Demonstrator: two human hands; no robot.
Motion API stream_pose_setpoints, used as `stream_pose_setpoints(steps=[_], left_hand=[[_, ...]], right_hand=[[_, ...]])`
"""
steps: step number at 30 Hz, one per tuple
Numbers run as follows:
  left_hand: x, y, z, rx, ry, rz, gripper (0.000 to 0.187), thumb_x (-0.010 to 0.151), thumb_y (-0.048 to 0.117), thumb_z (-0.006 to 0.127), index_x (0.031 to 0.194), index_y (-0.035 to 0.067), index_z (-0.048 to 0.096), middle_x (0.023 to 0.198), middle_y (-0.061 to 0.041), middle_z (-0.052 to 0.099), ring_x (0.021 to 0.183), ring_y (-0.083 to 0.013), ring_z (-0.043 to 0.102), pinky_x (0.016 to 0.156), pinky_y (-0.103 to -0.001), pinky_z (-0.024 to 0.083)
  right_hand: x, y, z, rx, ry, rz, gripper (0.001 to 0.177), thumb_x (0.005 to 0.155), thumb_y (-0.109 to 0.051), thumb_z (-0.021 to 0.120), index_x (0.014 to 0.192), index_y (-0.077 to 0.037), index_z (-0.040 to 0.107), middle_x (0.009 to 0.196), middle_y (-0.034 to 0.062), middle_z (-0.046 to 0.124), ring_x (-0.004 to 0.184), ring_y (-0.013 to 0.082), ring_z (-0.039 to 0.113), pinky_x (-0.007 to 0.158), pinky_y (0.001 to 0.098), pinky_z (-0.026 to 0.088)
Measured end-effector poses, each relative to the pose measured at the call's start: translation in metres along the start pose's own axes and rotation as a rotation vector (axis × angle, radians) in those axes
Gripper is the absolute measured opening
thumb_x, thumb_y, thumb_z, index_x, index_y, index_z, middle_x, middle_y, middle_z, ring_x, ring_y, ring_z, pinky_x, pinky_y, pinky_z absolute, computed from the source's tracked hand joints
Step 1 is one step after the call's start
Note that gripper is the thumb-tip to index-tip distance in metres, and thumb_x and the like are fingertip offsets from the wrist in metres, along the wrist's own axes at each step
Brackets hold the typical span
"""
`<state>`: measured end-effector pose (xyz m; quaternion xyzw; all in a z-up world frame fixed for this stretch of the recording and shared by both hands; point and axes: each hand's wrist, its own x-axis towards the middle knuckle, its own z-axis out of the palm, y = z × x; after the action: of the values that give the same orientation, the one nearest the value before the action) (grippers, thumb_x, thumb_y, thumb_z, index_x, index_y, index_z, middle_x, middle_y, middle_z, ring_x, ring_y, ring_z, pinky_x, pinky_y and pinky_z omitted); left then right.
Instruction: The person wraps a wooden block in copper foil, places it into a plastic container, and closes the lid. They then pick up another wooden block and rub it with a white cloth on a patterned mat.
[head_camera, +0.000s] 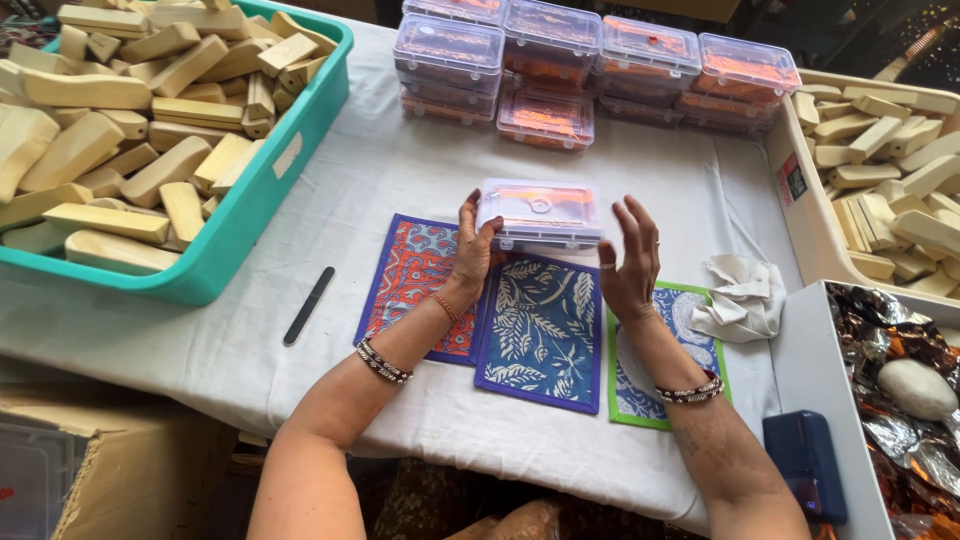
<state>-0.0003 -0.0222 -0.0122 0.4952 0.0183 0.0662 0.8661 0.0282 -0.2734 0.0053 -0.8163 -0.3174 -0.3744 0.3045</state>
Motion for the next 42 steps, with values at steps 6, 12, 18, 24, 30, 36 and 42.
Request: stream_pose_setpoints(steps=[6,12,18,24,30,36,42], left_hand=[[0.003,-0.007,-0.003,0.055,0.000,0.060,0.073,0.095,0.018,0.059,0.158,0.020,0.022,0.145,-0.011,0.048,0.123,-0.0200,0.057,0.084,-0.032,0.062],[0.000,-0.001,0.000,0.153,-0.051,0.094,0.075,0.098,0.014,0.059,0.161,0.024,0.018,0.153,-0.011,0.042,0.133,-0.0223,0.051,0.098,-0.034,0.058],[-0.002,0.003,0.000,0.264,-0.038,0.063,0.067,0.099,0.018,0.055,0.159,0.027,0.028,0.160,-0.007,0.032,0.136,-0.0222,0.049,0.102,-0.032,0.058],[0.001,-0.001,-0.001,0.312,-0.010,0.052,0.059,0.099,0.024,0.060,0.154,0.026,0.037,0.158,-0.008,0.038,0.132,-0.0233,0.055,0.099,-0.033,0.061],[-0.001,0.003,0.003,0.349,0.009,0.049,0.060,0.097,0.028,0.062,0.152,0.028,0.038,0.157,-0.007,0.037,0.133,-0.0236,0.053,0.094,-0.036,0.061],[0.002,-0.001,0.000,0.370,-0.001,0.019,0.061,0.097,0.028,0.061,0.152,0.030,0.036,0.159,-0.007,0.035,0.138,-0.0263,0.048,0.095,-0.036,0.061],[0.004,-0.002,0.001,0.406,0.020,0.022,0.059,0.097,0.026,0.062,0.150,0.029,0.037,0.157,-0.008,0.032,0.140,-0.0267,0.044,0.093,-0.037,0.059]], right_hand=[[0.003,0.012,0.003,0.502,-0.150,0.538,0.069,0.103,-0.051,0.052,0.160,-0.019,0.030,0.163,0.0193,0.037,0.132,0.0354,0.058,0.106,0.0454,0.052],[0.004,0.006,0.003,0.575,-0.415,0.563,0.079,0.095,-0.057,0.060,0.161,-0.024,0.033,0.165,0.0195,0.035,0.143,0.0414,0.048,0.113,0.0516,0.049],[-0.006,0.019,0.015,0.382,-0.476,0.409,0.084,0.090,-0.065,0.060,0.158,-0.021,0.037,0.168,0.0188,0.026,0.149,0.0431,0.035,0.115,0.0550,0.043],[-0.006,0.016,0.015,0.339,-0.493,0.410,0.088,0.083,-0.069,0.064,0.154,-0.020,0.044,0.167,0.0182,0.028,0.147,0.0424,0.039,0.114,0.0544,0.045],[-0.005,0.012,0.015,0.237,-0.513,0.374,0.079,0.089,-0.057,0.068,0.154,-0.021,0.042,0.167,0.0171,0.031,0.144,0.0404,0.045,0.115,0.0516,0.044],[-0.005,0.009,0.017,0.178,-0.524,0.328,0.074,0.094,-0.046,0.065,0.157,-0.021,0.036,0.164,0.0178,0.034,0.138,0.0395,0.051,0.114,0.0471,0.046],[-0.008,0.007,0.018,0.066,-0.516,0.269,0.072,0.099,-0.045,0.061,0.158,-0.015,0.034,0.161,0.0229,0.036,0.134,0.0404,0.055,0.111,0.0463,0.048]])
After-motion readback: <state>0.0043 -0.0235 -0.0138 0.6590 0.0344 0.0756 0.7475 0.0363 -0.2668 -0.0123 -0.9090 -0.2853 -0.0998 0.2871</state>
